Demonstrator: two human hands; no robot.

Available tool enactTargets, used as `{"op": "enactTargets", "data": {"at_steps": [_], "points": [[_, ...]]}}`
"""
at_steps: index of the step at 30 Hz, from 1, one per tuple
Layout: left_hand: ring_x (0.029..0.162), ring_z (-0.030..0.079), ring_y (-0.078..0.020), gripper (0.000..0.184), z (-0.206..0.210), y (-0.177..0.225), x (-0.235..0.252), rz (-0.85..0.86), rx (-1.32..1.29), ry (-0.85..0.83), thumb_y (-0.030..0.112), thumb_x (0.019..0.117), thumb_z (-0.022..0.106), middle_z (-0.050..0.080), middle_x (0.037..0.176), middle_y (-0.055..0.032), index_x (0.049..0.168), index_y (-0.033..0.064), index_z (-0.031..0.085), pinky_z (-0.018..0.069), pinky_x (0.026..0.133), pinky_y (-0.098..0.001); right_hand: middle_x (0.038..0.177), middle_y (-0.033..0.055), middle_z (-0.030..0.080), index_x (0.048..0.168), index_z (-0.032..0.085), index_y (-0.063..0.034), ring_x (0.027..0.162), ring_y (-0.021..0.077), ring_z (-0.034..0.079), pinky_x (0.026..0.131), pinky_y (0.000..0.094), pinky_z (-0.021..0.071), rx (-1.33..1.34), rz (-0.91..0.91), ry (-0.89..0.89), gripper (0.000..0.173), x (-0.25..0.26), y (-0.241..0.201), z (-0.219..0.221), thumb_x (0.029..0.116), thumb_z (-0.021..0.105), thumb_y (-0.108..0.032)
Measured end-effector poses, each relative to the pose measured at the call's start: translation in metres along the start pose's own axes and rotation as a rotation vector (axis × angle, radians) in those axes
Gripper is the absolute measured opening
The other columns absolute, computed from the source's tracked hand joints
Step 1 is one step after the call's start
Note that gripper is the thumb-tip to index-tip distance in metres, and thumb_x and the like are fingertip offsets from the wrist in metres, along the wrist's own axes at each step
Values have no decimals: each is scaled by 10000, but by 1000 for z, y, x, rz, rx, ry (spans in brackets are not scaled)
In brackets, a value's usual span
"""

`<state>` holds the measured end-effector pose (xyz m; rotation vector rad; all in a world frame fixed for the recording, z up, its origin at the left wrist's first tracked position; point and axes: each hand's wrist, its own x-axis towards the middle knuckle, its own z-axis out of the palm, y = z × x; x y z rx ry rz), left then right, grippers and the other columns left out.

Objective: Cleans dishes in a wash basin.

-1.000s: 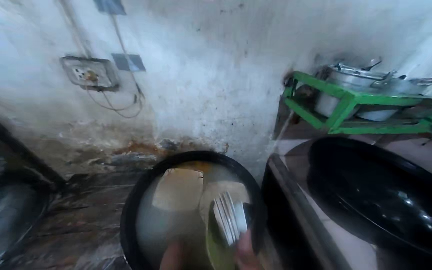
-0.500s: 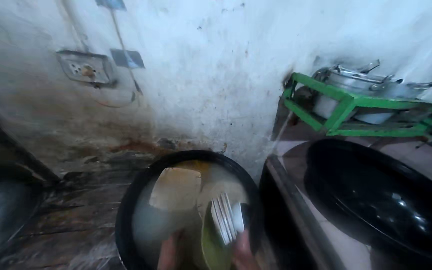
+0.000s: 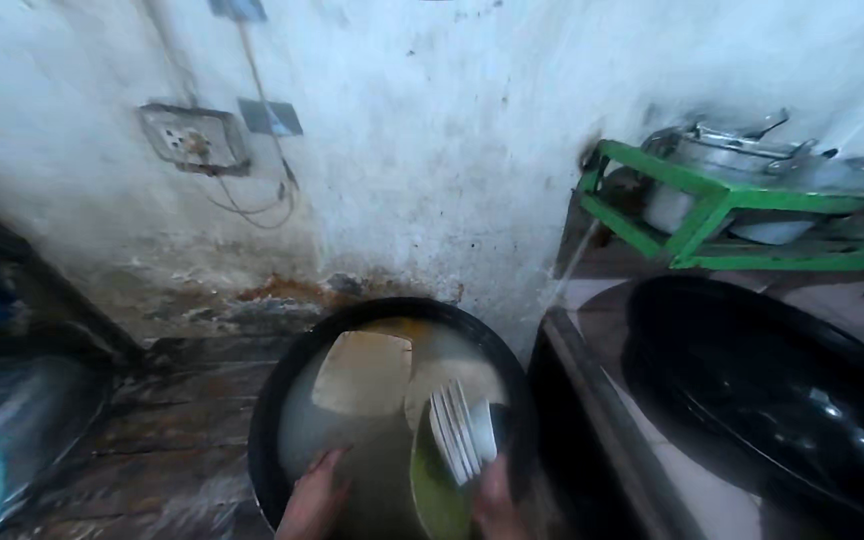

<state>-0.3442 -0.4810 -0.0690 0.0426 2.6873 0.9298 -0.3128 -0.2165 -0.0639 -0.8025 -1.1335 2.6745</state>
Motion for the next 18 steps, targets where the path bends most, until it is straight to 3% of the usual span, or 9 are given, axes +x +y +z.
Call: {"op": "enactTargets", "data": {"at_steps": [6, 10, 18], "points": [[1229, 653, -305, 369, 15, -4, -2, -14, 11, 59, 256, 1025, 620, 680, 1320, -137, 1353, 91, 650, 500, 1077, -531, 1031, 93, 676, 1265, 539, -78, 932, 167, 678, 771, 396, 589, 30, 17, 17, 609, 1, 0, 0, 1109, 81, -448], [1176, 678, -310, 340, 16, -3, -5, 9, 7, 84, 247, 1032, 597, 705, 1257, -148, 1314, 76, 677, 516, 1046, -548, 972, 74, 690, 1213, 561, -89, 887, 155, 690, 746, 375, 596, 51, 14, 17, 619, 0, -3, 2, 1104, 82, -465], [1152, 694, -292, 324, 15, -2, -5, -14, 7, 97, 253, 1035, 585, 721, 1237, -125, 1296, 92, 691, 530, 1029, -541, 1015, 88, 681, 1255, 549, -87, 923, 172, 682, 767, 396, 590, 43, 9, 25, 648, 3, -2, 2, 1102, 64, -488]]}}
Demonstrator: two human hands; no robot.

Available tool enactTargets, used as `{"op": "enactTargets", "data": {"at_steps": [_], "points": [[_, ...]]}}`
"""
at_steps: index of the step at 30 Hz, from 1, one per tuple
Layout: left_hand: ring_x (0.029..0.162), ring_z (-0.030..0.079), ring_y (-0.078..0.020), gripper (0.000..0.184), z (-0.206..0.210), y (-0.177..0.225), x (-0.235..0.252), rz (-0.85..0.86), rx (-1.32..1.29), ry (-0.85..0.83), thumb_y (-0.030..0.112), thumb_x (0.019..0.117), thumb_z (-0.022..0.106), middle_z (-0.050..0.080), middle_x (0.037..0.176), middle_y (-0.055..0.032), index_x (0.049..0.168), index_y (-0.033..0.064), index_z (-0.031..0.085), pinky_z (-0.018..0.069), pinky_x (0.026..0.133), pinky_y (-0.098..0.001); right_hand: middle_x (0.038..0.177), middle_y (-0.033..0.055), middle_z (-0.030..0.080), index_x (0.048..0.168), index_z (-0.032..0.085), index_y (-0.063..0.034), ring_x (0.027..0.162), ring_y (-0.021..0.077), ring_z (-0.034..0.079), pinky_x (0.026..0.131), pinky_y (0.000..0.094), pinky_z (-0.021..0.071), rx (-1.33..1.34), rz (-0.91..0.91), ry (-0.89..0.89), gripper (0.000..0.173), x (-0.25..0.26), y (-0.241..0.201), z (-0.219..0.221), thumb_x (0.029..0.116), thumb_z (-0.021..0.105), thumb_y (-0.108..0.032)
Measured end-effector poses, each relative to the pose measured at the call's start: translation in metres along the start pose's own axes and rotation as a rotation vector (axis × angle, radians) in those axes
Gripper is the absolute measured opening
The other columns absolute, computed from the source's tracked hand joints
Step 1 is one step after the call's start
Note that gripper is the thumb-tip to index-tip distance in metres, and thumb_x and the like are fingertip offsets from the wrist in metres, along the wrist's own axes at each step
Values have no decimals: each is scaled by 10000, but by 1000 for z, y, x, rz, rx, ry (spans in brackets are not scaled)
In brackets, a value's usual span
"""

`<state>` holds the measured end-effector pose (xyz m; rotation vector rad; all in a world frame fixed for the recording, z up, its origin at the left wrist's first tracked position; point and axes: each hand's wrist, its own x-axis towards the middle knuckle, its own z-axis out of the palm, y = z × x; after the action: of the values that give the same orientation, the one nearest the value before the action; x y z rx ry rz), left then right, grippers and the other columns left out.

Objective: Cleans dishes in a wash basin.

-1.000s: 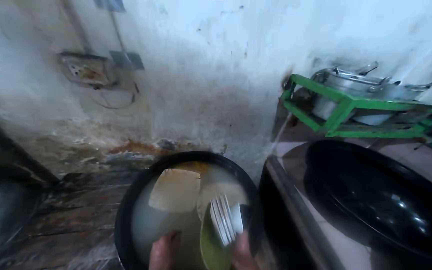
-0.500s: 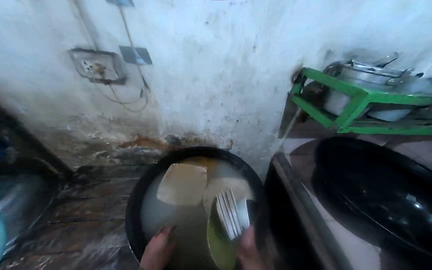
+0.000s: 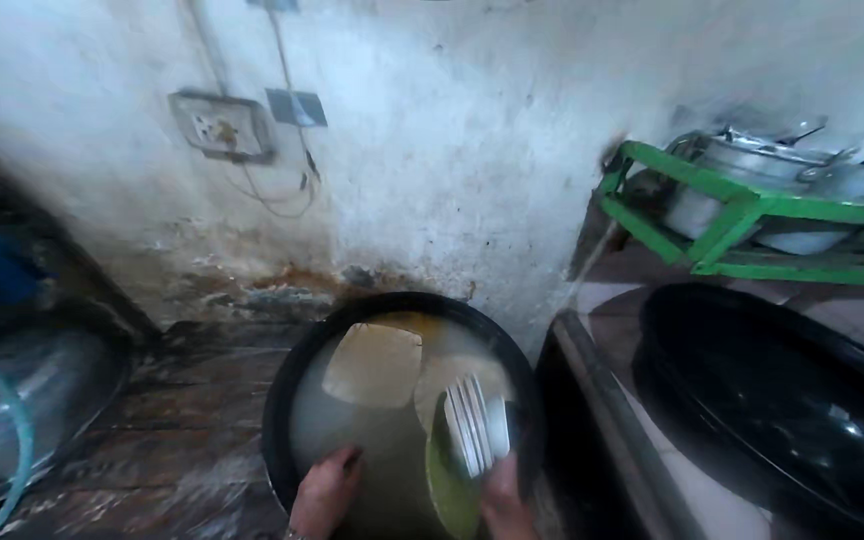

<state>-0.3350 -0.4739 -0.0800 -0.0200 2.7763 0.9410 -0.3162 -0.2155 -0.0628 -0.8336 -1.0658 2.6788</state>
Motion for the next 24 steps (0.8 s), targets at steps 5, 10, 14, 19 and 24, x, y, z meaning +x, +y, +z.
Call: {"op": "enactTargets", "data": {"at_steps": [5, 10, 14, 19, 24], "points": [[1151, 696, -288, 344, -1, 0, 0, -18, 1, -22, 289, 1044, 573, 723, 1239, -117, 1316, 109, 683, 530, 1031, -536, 957, 82, 689, 1207, 559, -89, 876, 167, 694, 737, 389, 599, 22, -10, -16, 604, 0, 0, 0, 1109, 85, -449], [1154, 693, -300, 357, -1, -2, 3, -24, 13, -57, 309, 1050, 554, 720, 1243, -117, 1335, 126, 668, 528, 1021, -562, 1040, 96, 684, 1287, 540, -92, 935, 186, 684, 771, 418, 592, 5, -10, -22, 669, 6, 2, -6, 1090, 62, -518], [1156, 693, -292, 355, -1, -1, 3, -38, 15, -68, 312, 1051, 557, 721, 1246, -110, 1337, 134, 671, 525, 1031, -550, 996, 87, 685, 1238, 548, -89, 901, 177, 688, 749, 404, 596, 23, -10, -5, 648, 3, 0, -3, 1093, 68, -499], [1140, 697, -283, 342, 1, -1, 3, -14, 15, -59, 295, 1049, 562, 725, 1229, -110, 1322, 125, 678, 532, 1020, -542, 1010, 96, 690, 1249, 547, -82, 915, 181, 691, 758, 406, 599, 40, -24, -26, 630, 4, 2, -9, 1098, 78, -475], [1133, 699, -315, 355, 1, -2, -2, -28, 13, -44, 327, 1045, 576, 732, 1213, -124, 1316, 126, 685, 526, 1009, -586, 1078, 115, 677, 1309, 530, -58, 970, 182, 677, 803, 396, 588, -12, -56, 29, 639, -1, 2, -9, 1113, 72, -459]]}}
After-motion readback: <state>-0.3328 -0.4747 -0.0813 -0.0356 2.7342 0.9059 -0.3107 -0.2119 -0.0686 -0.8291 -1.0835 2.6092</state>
